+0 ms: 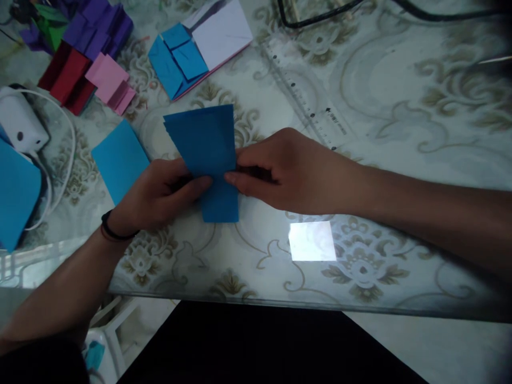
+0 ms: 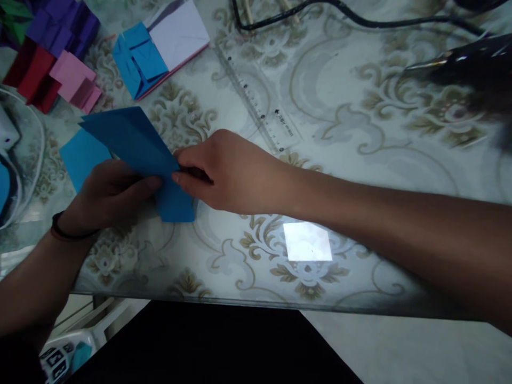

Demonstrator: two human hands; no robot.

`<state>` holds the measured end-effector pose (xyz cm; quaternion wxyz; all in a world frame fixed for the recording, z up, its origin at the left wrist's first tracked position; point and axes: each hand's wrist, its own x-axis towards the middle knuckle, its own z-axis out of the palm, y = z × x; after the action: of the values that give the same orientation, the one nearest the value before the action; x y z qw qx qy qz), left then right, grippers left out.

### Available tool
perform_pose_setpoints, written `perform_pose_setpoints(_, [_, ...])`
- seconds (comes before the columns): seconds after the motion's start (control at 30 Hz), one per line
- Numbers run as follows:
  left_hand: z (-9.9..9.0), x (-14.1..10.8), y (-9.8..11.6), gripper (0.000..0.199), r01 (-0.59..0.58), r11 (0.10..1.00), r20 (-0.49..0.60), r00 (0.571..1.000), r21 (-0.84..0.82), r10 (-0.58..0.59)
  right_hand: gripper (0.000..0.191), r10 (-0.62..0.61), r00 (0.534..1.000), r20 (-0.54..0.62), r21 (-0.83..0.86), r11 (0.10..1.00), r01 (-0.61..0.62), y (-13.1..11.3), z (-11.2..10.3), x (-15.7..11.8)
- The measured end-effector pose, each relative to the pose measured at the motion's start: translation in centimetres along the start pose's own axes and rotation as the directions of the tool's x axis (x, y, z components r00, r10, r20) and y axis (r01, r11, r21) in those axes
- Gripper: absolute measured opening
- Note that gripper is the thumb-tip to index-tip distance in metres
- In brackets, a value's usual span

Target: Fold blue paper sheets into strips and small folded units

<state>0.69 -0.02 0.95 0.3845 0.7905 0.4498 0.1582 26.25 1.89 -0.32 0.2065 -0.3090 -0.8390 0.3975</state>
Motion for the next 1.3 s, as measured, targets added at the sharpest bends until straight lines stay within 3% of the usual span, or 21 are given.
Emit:
perform_pose_setpoints(0.87, [0.12, 0.26, 0.39, 0.021, -0.085, 0.996, -0.018, 0.996, -0.034, 0.084, 0.036, 0.014, 1.0, 0.006, 0.004, 1.0, -0.014, 0.25, 0.04, -0.18])
perform_pose_setpoints(1.03, [0.2, 0.14, 0.43, 0.022, -0.05, 0.998, -0.032, 0.998, -0.038, 0.049, 0.037, -0.002, 1.0, -0.01, 0.009, 1.0, 0.002, 0.23, 0.07, -0.17])
perform_pose_setpoints(1.3, [0.22, 0.12, 0.19, 0.014, -0.124, 0.989, -0.028, 0.992, -0.083, 0.122, 0.04, 0.008, 1.0, -0.009, 0.017, 1.0, -0.008, 0.27, 0.11, -0.19])
